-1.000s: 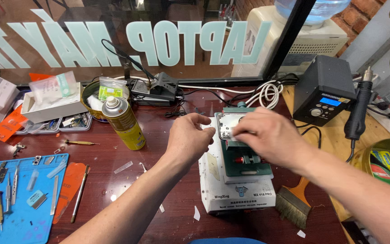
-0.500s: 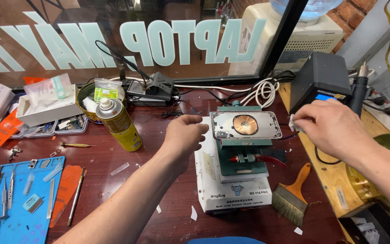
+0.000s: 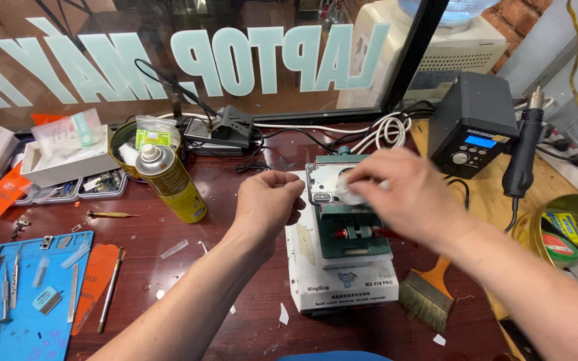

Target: The person uses a soldering iron to work on a small electronic device clamped in a vise, then wipes the device with a cloth and uses a small metal tool to adjust components.

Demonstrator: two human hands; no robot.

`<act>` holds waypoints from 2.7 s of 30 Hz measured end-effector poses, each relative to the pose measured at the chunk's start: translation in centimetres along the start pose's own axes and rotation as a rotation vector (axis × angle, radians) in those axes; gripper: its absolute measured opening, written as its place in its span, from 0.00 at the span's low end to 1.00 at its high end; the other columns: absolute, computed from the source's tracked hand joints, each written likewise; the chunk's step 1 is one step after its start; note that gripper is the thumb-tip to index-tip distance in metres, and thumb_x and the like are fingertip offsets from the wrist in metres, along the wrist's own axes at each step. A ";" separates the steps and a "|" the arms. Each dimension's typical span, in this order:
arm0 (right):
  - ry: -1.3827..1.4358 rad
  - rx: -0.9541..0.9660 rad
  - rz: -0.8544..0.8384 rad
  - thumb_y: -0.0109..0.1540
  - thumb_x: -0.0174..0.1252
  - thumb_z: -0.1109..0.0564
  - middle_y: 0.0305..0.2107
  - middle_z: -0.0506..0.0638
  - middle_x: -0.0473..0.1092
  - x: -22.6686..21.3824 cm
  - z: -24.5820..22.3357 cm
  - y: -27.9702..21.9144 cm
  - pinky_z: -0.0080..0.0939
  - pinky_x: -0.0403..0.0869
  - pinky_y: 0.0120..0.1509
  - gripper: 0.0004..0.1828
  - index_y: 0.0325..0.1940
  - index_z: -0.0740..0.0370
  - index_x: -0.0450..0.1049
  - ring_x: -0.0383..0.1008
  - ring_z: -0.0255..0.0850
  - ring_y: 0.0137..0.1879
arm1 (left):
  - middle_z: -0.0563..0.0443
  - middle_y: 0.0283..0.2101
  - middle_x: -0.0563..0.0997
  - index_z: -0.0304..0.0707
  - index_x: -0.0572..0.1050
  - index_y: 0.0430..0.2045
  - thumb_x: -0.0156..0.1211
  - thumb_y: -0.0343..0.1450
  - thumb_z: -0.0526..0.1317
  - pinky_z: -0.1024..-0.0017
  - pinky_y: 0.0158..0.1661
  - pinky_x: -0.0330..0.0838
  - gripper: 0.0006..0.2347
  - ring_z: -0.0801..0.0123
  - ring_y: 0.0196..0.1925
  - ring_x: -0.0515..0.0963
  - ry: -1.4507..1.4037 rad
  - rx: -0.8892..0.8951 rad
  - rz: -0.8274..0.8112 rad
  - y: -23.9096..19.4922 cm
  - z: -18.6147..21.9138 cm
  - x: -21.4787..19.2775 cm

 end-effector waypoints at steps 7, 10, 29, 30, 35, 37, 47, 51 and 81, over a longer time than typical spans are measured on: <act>-0.147 -0.161 -0.033 0.58 0.62 0.57 0.30 0.47 0.77 5.3 1.5 -2.6 0.47 0.73 0.53 0.05 0.35 0.56 0.83 0.74 0.44 0.42 | 0.46 0.32 0.82 0.31 0.78 0.45 0.59 0.68 0.31 0.73 0.29 0.75 0.12 0.70 0.26 0.78 0.010 -0.014 0.014 -0.4 -0.3 -0.1; -0.256 -0.215 -0.076 0.59 0.59 0.57 0.35 0.46 0.78 1.5 2.5 -2.3 0.48 0.73 0.54 0.06 0.35 0.57 0.82 0.75 0.44 0.44 | 0.47 0.33 0.82 0.32 0.77 0.46 0.59 0.68 0.31 0.73 0.29 0.75 0.13 0.69 0.27 0.79 0.037 -0.019 0.011 -0.6 -0.8 -0.8; -0.372 0.396 -0.002 0.64 0.63 0.51 0.39 0.53 0.76 -3.2 10.4 -3.0 0.52 0.73 0.55 0.07 0.41 0.55 0.82 0.77 0.50 0.47 | 0.50 0.33 0.83 0.32 0.78 0.45 0.65 0.67 0.37 0.73 0.30 0.78 0.14 0.71 0.29 0.83 0.250 0.156 0.051 0.2 0.4 -0.3; -0.325 0.433 0.004 0.65 0.62 0.51 0.40 0.53 0.76 -2.7 10.8 -2.9 0.52 0.73 0.54 0.08 0.41 0.55 0.82 0.77 0.49 0.46 | 0.49 0.32 0.82 0.30 0.78 0.44 0.64 0.68 0.36 0.74 0.29 0.77 0.13 0.71 0.28 0.81 0.199 0.126 0.038 0.5 -0.1 -0.1; -0.086 0.024 0.076 0.62 0.64 0.55 0.34 0.50 0.78 4.6 3.4 2.2 0.49 0.73 0.53 0.05 0.37 0.57 0.82 0.77 0.47 0.45 | 0.50 0.30 0.82 0.28 0.80 0.39 0.60 0.67 0.31 0.76 0.26 0.74 0.09 0.74 0.24 0.79 0.062 0.114 0.016 1.9 -0.2 0.6; -0.081 -0.082 0.086 0.60 0.64 0.56 0.32 0.50 0.78 5.7 0.5 3.6 0.50 0.74 0.53 0.04 0.36 0.57 0.83 0.76 0.49 0.44 | 0.49 0.30 0.81 0.28 0.80 0.39 0.57 0.66 0.29 0.74 0.25 0.73 0.10 0.73 0.24 0.78 0.043 0.114 0.006 2.3 0.0 0.7; -0.419 0.472 -0.069 0.64 0.65 0.50 0.33 0.53 0.78 -1.5 13.2 -0.3 0.48 0.76 0.48 0.11 0.46 0.56 0.84 0.79 0.47 0.40 | 0.50 0.28 0.81 0.29 0.80 0.33 0.60 0.67 0.31 0.75 0.25 0.74 0.06 0.74 0.23 0.78 -0.042 0.080 -0.015 4.3 0.4 0.5; -0.338 0.524 0.089 0.66 0.66 0.50 0.30 0.53 0.78 -2.7 16.6 -1.8 0.43 0.75 0.44 0.12 0.48 0.57 0.84 0.79 0.43 0.36 | 0.51 0.24 0.81 0.31 0.79 0.26 0.69 0.66 0.37 0.75 0.23 0.70 0.07 0.75 0.22 0.75 0.061 0.090 -0.077 4.7 0.6 1.6; 0.711 0.359 -0.281 0.57 0.64 0.61 0.27 0.49 0.81 10.5 -6.8 3.1 0.30 0.78 0.32 0.07 0.39 0.64 0.80 0.80 0.31 0.29 | 0.50 0.37 0.81 0.38 0.75 0.40 0.44 0.71 0.54 0.68 0.35 0.79 0.19 0.70 0.35 0.82 -0.636 -0.201 -0.222 -2.8 -4.0 -5.5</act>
Point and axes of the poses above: each hand's wrist, its own y-axis towards the middle knuckle, its own x-axis out of the palm, z = x × y, the point moved 9 cm from there along y, towards the middle knuckle
